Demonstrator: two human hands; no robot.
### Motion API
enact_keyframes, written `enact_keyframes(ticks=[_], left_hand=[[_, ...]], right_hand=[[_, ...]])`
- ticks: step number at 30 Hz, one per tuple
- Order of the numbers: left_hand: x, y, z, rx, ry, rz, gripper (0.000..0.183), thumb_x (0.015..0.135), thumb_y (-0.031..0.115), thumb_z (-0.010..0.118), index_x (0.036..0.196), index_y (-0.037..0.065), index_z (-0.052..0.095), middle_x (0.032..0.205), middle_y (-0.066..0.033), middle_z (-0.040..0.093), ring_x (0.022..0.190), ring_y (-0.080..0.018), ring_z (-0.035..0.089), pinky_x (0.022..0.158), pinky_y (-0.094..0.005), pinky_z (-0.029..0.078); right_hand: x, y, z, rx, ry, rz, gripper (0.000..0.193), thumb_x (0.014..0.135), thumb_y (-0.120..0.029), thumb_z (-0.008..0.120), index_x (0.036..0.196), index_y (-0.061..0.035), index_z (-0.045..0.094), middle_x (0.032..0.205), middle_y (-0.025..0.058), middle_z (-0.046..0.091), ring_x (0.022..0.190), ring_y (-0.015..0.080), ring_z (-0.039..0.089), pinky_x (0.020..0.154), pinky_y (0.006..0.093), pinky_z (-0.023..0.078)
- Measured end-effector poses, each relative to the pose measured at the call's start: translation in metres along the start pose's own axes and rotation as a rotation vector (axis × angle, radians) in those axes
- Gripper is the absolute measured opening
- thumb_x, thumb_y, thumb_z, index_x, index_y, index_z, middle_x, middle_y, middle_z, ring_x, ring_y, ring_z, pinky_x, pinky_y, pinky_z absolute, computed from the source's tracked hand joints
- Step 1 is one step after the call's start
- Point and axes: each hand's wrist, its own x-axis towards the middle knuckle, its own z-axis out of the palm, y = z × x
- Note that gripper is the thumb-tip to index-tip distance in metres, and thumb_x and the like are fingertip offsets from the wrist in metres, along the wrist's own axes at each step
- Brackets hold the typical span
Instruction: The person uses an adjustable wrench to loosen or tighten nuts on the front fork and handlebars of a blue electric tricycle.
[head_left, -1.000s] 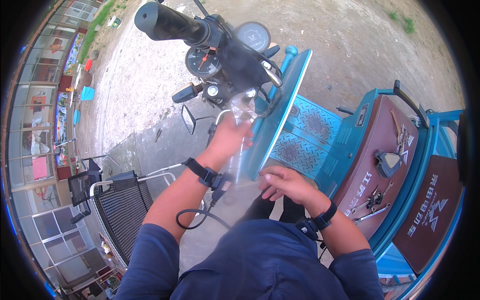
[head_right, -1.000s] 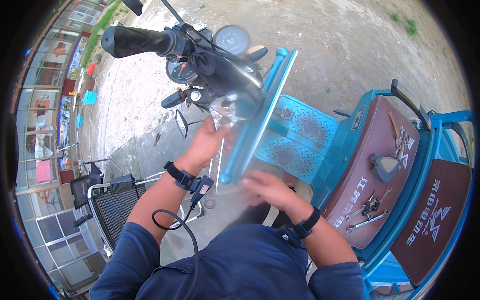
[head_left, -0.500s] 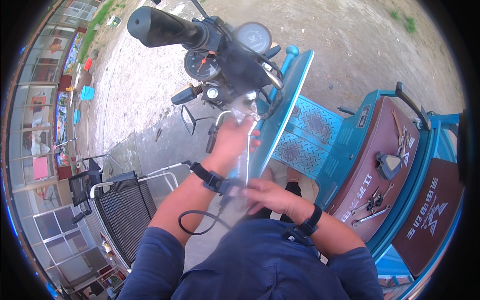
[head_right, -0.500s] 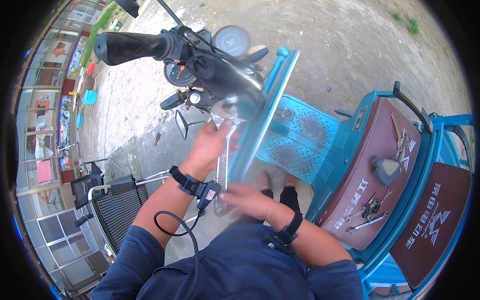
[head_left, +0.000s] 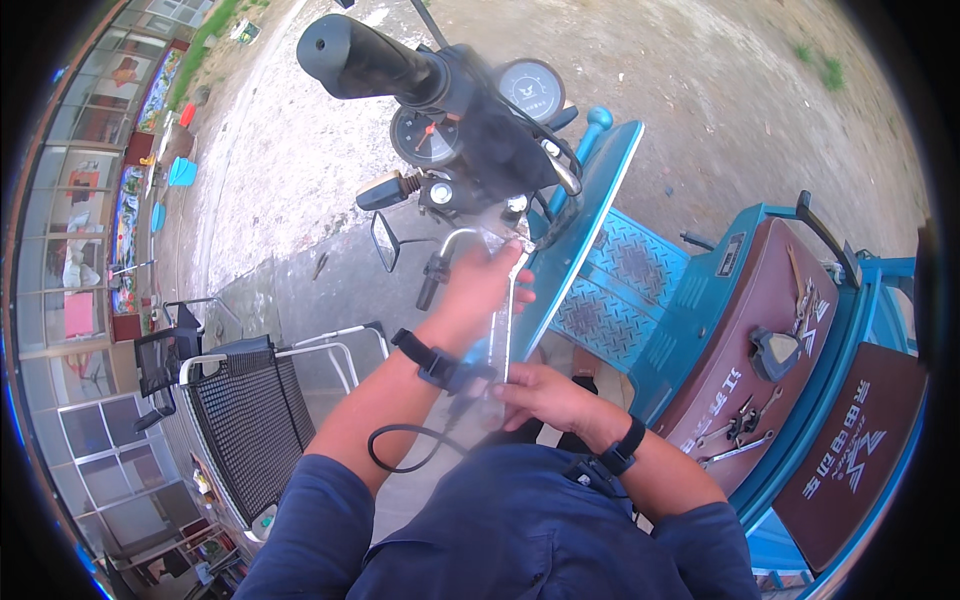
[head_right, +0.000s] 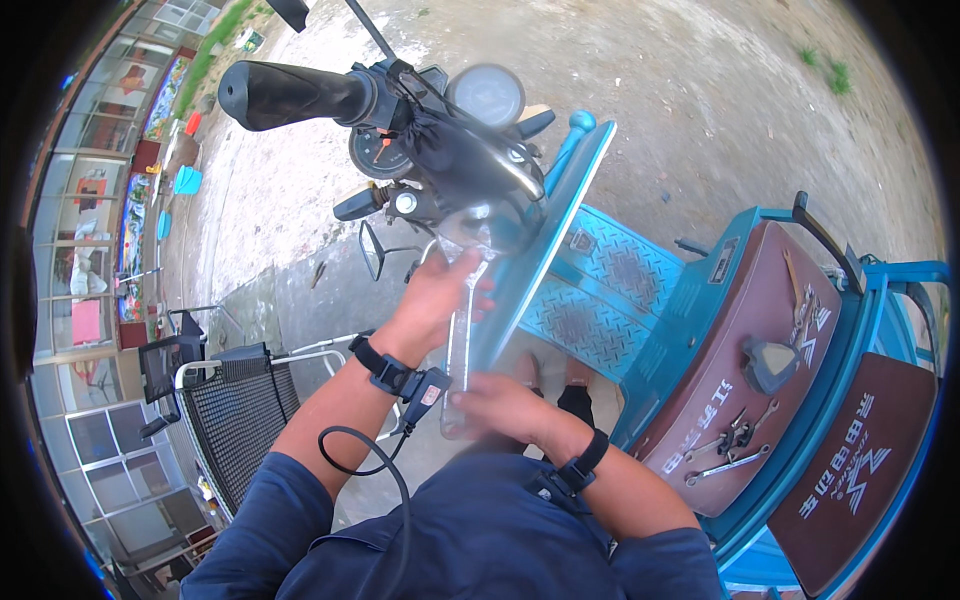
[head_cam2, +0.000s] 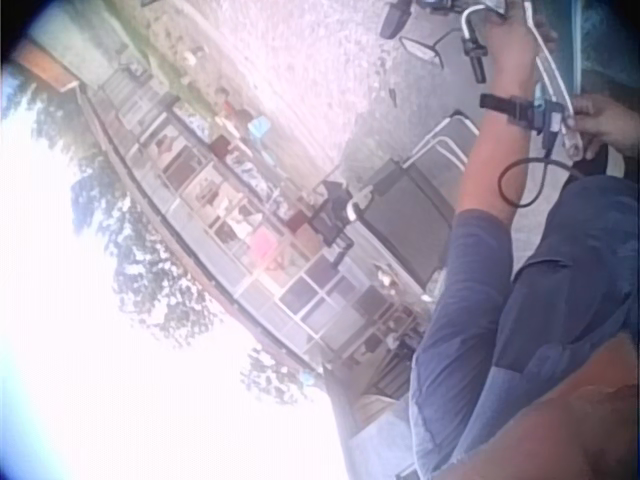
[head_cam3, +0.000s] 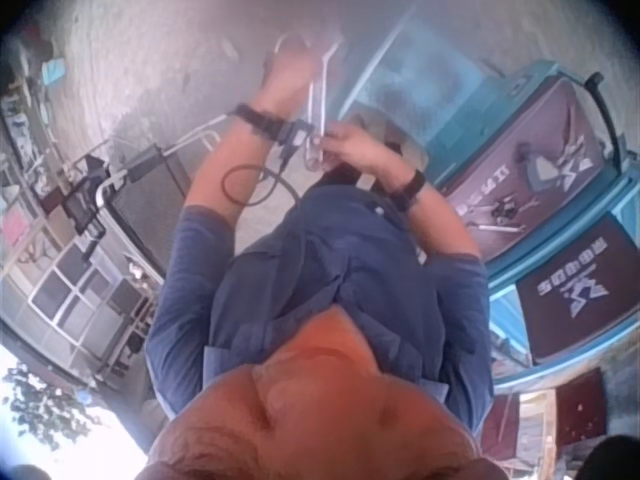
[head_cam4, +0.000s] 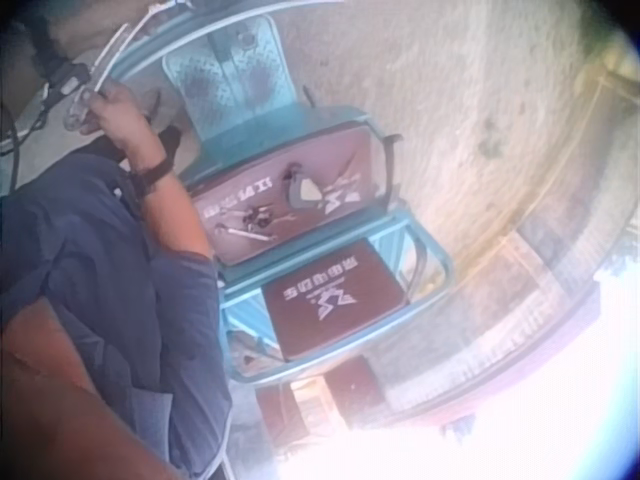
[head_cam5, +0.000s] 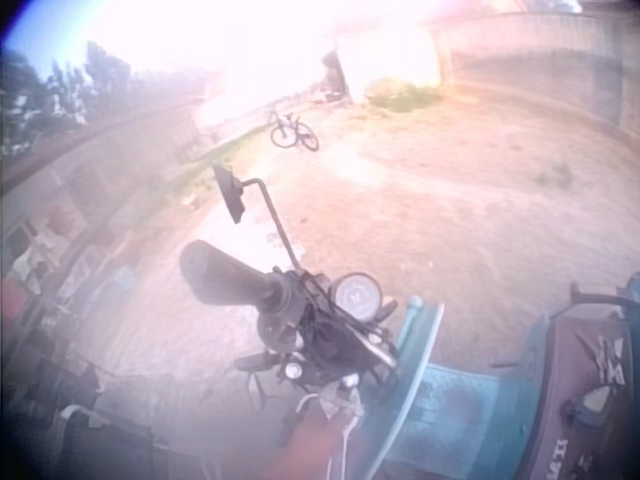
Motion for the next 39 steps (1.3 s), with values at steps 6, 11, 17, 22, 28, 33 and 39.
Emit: enact_keyframes(ticks=[6, 11, 17, 22, 28, 33, 39], left_hand=[[0.003, -0.001, -0.003, -0.072, -0.075, 0.029, 0.046, 0.096, 0.033, 0.063, 0.125, 0.000, 0.049, 0.096, -0.0131, 0.064, 0.072, -0.0205, 0.066, 0.061, -0.0316, 0.053], [-0.002, 0.005, 0.004, 0.039, 0.012, 0.048, 0.045, 0.096, 0.033, 0.063, 0.123, 0.000, 0.051, 0.096, -0.0128, 0.064, 0.071, -0.0192, 0.065, 0.058, -0.0304, 0.053], [0.000, 0.005, 0.005, 0.060, 0.051, 0.057, 0.042, 0.095, 0.036, 0.065, 0.113, -0.001, 0.057, 0.087, -0.0092, 0.064, 0.063, -0.0163, 0.063, 0.054, -0.0281, 0.051], [0.000, 0.008, 0.008, 0.038, 0.016, 0.071, 0.039, 0.096, 0.035, 0.063, 0.110, -0.001, 0.057, 0.083, -0.0085, 0.063, 0.063, -0.0162, 0.063, 0.054, -0.0288, 0.050], [0.000, 0.003, 0.005, 0.001, 0.021, 0.073, 0.035, 0.098, 0.033, 0.059, 0.107, 0.000, 0.057, 0.083, -0.0091, 0.064, 0.064, -0.0166, 0.063, 0.055, -0.0300, 0.050], [0.001, 0.003, 0.007, -0.046, 0.012, 0.067, 0.035, 0.097, 0.032, 0.059, 0.110, 0.000, 0.056, 0.083, -0.0102, 0.065, 0.063, -0.0177, 0.064, 0.055, -0.0303, 0.051], [0.000, 0.006, 0.008, -0.046, 0.045, 0.017, 0.032, 0.097, 0.027, 0.057, 0.112, -0.001, 0.055, 0.086, -0.0120, 0.065, 0.067, -0.0200, 0.066, 0.057, -0.0316, 0.051]], right_hand=[[0.003, 0.008, -0.007, -0.029, -0.027, -0.030, 0.033, 0.098, -0.025, 0.061, 0.119, -0.0003, 0.060, 0.100, 0.0037, 0.063, 0.089, 0.0138, 0.062, 0.078, 0.0312, 0.054], [-0.010, -0.020, -0.013, -0.362, -0.030, 0.026, 0.038, 0.098, -0.031, 0.061, 0.120, -0.0014, 0.060, 0.102, 0.0073, 0.066, 0.090, 0.0142, 0.064, 0.079, 0.0322, 0.053], [-0.010, -0.146, -0.024, -1.020, 0.993, -0.861, 0.055, 0.077, -0.034, 0.079, 0.119, -0.0049, 0.060, 0.099, 0.0131, 0.064, 0.089, 0.0303, 0.065, 0.081, 0.0398, 0.053], [0.028, -0.195, -0.017, -1.226, 1.119, -1.136, 0.046, 0.075, -0.031, 0.079, 0.110, -0.0070, 0.063, 0.098, 0.0133, 0.063, 0.096, 0.0349, 0.062, 0.082, 0.0453, 0.051], [0.013, -0.220, -0.030, -1.168, 1.011, -0.756, 0.030, 0.081, -0.021, 0.072, 0.107, -0.0064, 0.066, 0.102, 0.0158, 0.065, 0.096, 0.0345, 0.064, 0.081, 0.0399, 0.052], [-0.007, -0.256, -0.069, -1.355, 1.264, -1.090, 0.032, 0.080, -0.015, 0.072, 0.111, -0.0092, 0.065, 0.110, 0.0141, 0.065, 0.103, 0.0346, 0.062, 0.084, 0.0425, 0.051], [-0.007, -0.227, -0.080, -1.422, 1.264, -0.973, 0.043, 0.079, -0.017, 0.075, 0.120, -0.0111, 0.062, 0.116, 0.0118, 0.062, 0.108, 0.0333, 0.061, 0.086, 0.0439, 0.052]])
